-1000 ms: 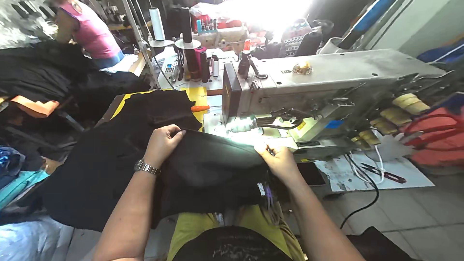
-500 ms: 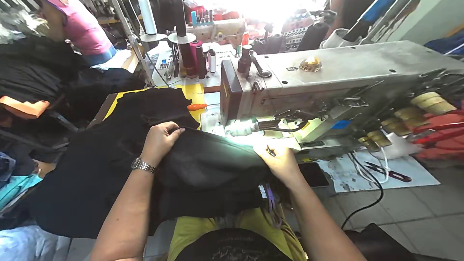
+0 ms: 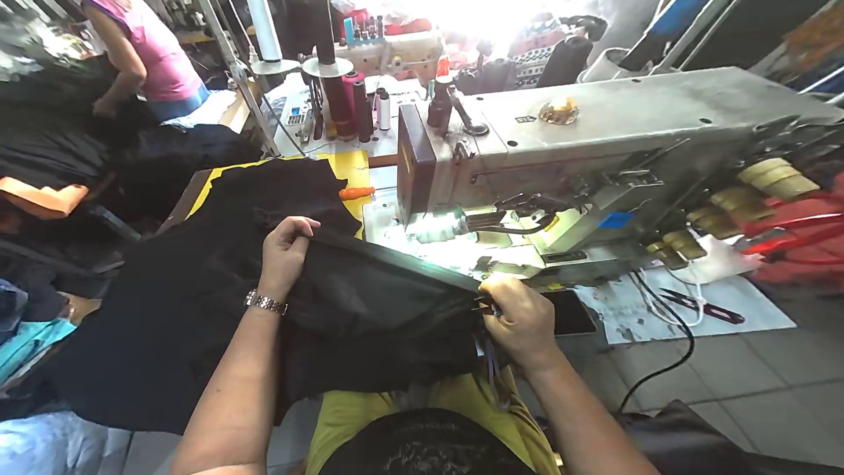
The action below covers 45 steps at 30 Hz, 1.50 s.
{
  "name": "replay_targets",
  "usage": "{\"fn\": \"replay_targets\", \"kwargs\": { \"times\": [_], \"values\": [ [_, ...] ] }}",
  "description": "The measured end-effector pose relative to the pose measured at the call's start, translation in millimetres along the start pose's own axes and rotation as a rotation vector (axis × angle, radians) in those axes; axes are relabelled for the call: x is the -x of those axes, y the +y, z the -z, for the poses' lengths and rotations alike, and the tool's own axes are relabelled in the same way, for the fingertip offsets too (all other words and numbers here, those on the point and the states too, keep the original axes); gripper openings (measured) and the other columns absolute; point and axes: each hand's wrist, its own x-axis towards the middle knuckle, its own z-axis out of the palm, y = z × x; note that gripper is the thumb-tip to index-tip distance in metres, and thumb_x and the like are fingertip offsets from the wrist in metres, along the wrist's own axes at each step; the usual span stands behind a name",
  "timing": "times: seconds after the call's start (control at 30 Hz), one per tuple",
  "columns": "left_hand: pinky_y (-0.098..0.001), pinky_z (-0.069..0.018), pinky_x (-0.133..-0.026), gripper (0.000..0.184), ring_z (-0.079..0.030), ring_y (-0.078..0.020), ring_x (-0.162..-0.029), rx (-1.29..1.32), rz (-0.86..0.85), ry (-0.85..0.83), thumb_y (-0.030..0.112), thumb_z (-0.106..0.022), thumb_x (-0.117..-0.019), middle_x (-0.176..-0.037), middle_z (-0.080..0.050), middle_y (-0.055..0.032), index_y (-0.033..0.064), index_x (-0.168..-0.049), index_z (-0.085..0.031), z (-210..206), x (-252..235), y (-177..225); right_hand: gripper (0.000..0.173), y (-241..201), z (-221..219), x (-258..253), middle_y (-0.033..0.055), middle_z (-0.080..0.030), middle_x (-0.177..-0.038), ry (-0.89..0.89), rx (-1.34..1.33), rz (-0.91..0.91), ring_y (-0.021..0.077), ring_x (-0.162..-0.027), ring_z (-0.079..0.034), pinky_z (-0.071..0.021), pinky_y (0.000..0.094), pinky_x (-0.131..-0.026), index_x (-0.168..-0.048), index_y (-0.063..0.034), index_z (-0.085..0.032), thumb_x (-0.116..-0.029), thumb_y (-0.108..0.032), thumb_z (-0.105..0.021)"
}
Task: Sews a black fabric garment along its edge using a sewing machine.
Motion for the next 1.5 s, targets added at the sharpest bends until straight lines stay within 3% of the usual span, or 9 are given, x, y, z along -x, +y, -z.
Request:
{"fn": "replay_targets", "kwargs": {
  "times": [0.07, 0.2, 0.37, 0.47, 0.53, 0.63, 0.87, 1.13, 1.5],
  "values": [
    [-0.0332, -0.0544, -0.096, 0.017, -0.066, -0.0134, -0.110, -0.137, -0.014, -0.022, -0.007, -0.051, -0.0932, -0.117, -0.069, -0.0081, 0.0017, -0.094, -0.065, 2.9, -0.8, 0.3, 0.016, -2.6, 0.7, -0.8, 0.0112, -0.072, -0.085, -0.002, -0.021, 0.002, 0.0262, -0.076, -0.071, -0.0565, 0.0395, -0.062, -0.096, -0.0088, -0.072, -0.0854, -0.011, -0.062],
    [-0.0610, -0.0465, -0.101, 0.028, -0.059, -0.0379, -0.124, -0.653, -0.162, -0.199, 0.000, -0.060, -0.0916, -0.132, -0.065, -0.0150, 0.0055, -0.116, -0.072, -0.3, -2.5, 45.7, 0.017, -13.7, 2.6, -9.4, 0.0083, -0.072, -0.085, 0.015, -0.109, 0.030, 0.0220, -0.077, -0.070, -0.0567, 0.0360, -0.066, -0.102, -0.0120, -0.075, -0.0918, -0.013, -0.061],
    [-0.0510, -0.0546, -0.087, 0.044, -0.066, -0.0301, -0.107, -0.645, -0.413, -0.372, 0.046, -0.071, -0.0920, -0.120, -0.070, -0.0103, 0.0116, -0.119, -0.073, -66.4, 29.3, 118.5, 0.016, -32.2, 0.9, -22.9, 0.0100, -0.073, -0.091, 0.067, -0.182, 0.084, 0.0204, -0.082, -0.070, -0.0560, 0.0325, -0.068, -0.102, -0.0109, -0.074, -0.0938, -0.015, -0.061],
    [-0.0447, -0.0572, -0.073, 0.017, -0.070, -0.0285, -0.089, -0.650, -0.483, -0.307, 0.015, -0.065, -0.0937, -0.097, -0.072, -0.0093, 0.0103, -0.106, -0.076, -88.0, 35.2, 108.9, 0.016, -38.8, 1.7, -28.6, 0.0088, -0.075, -0.089, 0.075, -0.176, 0.116, 0.0195, -0.082, -0.072, -0.0571, 0.0317, -0.070, -0.101, -0.0093, -0.074, -0.0940, -0.014, -0.061],
    [-0.0471, -0.0588, -0.072, 0.018, -0.071, -0.0309, -0.086, -0.640, -0.476, -0.170, 0.005, -0.061, -0.0916, -0.094, -0.072, -0.0124, 0.0068, -0.102, -0.076, -75.4, 27.9, 103.9, 0.015, -35.3, -1.6, -26.7, 0.0085, -0.073, -0.085, 0.053, -0.146, 0.092, 0.0206, -0.076, -0.070, -0.0560, 0.0334, -0.065, -0.101, -0.0090, -0.075, -0.0930, -0.014, -0.063],
    [-0.0507, -0.0577, -0.077, 0.027, -0.071, -0.0351, -0.094, -0.685, -0.448, 0.021, 0.006, -0.062, -0.0928, -0.104, -0.072, -0.0175, 0.0046, -0.117, -0.074, -44.4, 15.1, 94.2, 0.016, -26.7, -9.4, -14.8, 0.0084, -0.075, -0.086, -0.038, -0.104, 0.009, 0.0227, -0.078, -0.073, -0.0594, 0.0382, -0.067, -0.101, -0.0089, -0.076, -0.0896, -0.014, -0.067],
    [-0.0489, -0.0566, -0.082, 0.027, -0.069, -0.0352, -0.097, -0.754, -0.379, 0.239, 0.004, -0.063, -0.0915, -0.106, -0.071, -0.0182, 0.0024, -0.117, -0.073, -6.3, 3.3, 53.4, 0.019, -20.1, -17.0, -4.6, 0.0095, -0.076, -0.090, -0.035, -0.062, -0.061, 0.0246, -0.080, -0.074, -0.0593, 0.0402, -0.066, -0.103, -0.0092, -0.076, -0.0873, -0.015, -0.066],
    [-0.0458, -0.0575, -0.083, 0.028, -0.070, -0.0321, -0.096, -0.708, -0.358, 0.280, 0.003, -0.061, -0.0885, -0.104, -0.072, -0.0169, 0.0020, -0.113, -0.074, -11.7, 11.2, 34.2, 0.020, -19.3, -16.0, 0.0, 0.0107, -0.074, -0.087, 0.026, -0.052, -0.031, 0.0250, -0.079, -0.073, -0.0580, 0.0385, -0.067, -0.101, -0.0075, -0.075, -0.0881, -0.015, -0.062],
    [-0.0455, -0.0590, -0.079, 0.027, -0.071, -0.0311, -0.094, -0.679, -0.367, 0.140, 0.002, -0.065, -0.0856, -0.102, -0.073, -0.0147, 0.0031, -0.110, -0.075, -41.5, 17.8, 18.1, 0.018, -9.4, -6.7, 28.7, 0.0099, -0.070, -0.080, 0.111, -0.024, -0.045, 0.0213, -0.072, -0.068, -0.0554, 0.0324, -0.065, -0.100, -0.0058, -0.072, -0.0912, -0.018, -0.062]
  ]
}}
